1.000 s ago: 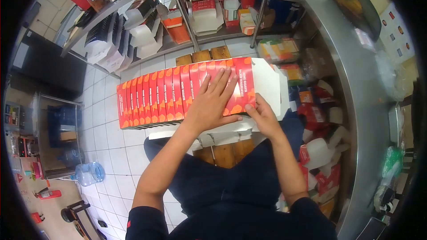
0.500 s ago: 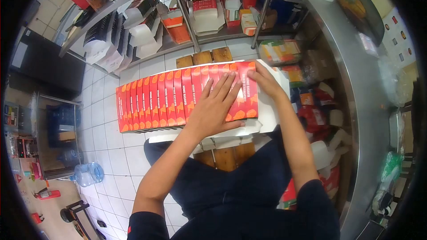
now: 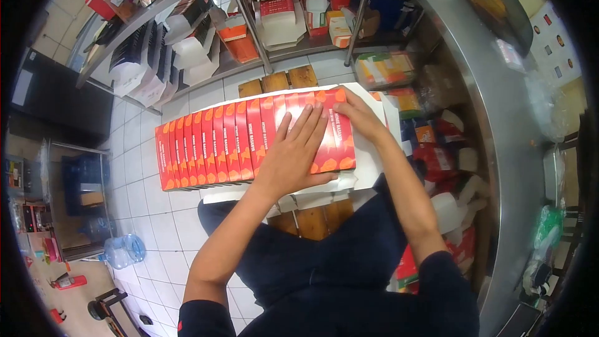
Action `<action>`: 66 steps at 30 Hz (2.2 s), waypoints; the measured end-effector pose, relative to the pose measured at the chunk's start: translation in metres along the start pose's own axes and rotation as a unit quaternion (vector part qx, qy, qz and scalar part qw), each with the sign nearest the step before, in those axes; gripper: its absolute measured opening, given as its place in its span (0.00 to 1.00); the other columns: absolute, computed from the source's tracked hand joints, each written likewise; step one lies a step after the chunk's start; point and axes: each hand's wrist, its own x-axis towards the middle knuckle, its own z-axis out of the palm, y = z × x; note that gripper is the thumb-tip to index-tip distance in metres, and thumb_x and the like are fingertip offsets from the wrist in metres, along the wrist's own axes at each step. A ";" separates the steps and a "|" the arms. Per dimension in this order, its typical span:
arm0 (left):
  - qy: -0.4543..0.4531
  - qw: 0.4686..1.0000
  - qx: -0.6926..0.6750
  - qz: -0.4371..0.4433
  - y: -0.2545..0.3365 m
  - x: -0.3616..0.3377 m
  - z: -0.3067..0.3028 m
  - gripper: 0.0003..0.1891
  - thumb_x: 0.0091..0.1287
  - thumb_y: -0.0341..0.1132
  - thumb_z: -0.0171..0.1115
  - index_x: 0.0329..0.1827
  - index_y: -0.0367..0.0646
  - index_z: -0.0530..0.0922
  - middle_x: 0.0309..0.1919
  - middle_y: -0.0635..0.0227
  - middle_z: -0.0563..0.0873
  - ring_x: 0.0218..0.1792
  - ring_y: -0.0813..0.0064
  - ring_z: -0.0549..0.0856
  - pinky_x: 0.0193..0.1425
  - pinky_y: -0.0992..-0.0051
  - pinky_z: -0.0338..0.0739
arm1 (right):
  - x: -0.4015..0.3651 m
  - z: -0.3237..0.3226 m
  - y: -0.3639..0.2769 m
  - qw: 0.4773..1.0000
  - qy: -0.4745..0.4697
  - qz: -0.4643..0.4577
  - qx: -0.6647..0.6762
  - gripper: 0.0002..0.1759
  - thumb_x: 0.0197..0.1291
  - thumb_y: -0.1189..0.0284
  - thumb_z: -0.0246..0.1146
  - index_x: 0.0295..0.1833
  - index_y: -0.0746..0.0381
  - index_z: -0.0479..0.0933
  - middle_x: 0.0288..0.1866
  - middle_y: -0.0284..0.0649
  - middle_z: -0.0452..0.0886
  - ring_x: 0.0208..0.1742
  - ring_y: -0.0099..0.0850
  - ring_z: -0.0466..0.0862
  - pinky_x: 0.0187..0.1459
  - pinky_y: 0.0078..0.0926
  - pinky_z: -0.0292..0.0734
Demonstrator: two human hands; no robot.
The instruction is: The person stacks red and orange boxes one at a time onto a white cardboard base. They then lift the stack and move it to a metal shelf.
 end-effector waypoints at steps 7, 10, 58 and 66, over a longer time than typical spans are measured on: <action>-0.003 1.000 0.012 0.004 0.003 -0.001 -0.002 0.61 0.55 0.71 0.65 0.80 0.33 0.55 0.80 0.51 0.58 0.82 0.57 0.55 0.82 0.49 0.48 | 0.003 0.003 0.017 0.998 0.057 -0.008 0.014 0.21 0.73 0.60 0.55 0.65 0.59 0.67 0.64 0.39 0.73 0.68 0.27 0.70 0.70 0.28 0.62; -0.003 1.000 -0.002 0.000 0.003 -0.001 -0.004 0.55 0.63 0.67 0.60 0.81 0.33 0.53 0.81 0.51 0.56 0.82 0.56 0.54 0.83 0.50 0.45 | -0.025 0.014 0.021 0.975 0.199 -0.091 0.043 0.22 0.76 0.57 0.56 0.62 0.63 0.66 0.60 0.41 0.72 0.64 0.29 0.73 0.67 0.28 0.66; 0.005 0.999 0.033 0.034 0.008 0.001 0.011 0.34 0.80 0.49 0.40 0.83 0.38 0.51 0.82 0.52 0.53 0.83 0.53 0.51 0.83 0.50 0.41 | -0.055 0.040 0.022 0.944 0.305 -0.113 -0.061 0.37 0.76 0.51 0.51 0.78 0.67 0.61 0.73 0.57 0.69 0.70 0.51 0.73 0.72 0.43 0.65; -0.026 0.995 0.072 0.062 0.022 0.005 -0.004 0.37 0.78 0.53 0.46 0.83 0.41 0.51 0.83 0.53 0.51 0.83 0.51 0.49 0.83 0.50 0.40 | -0.328 -0.060 0.168 0.693 0.689 -0.025 -0.214 0.13 0.72 0.70 0.60 0.59 0.61 0.77 0.45 0.41 0.83 0.43 0.34 0.83 0.47 0.32 0.79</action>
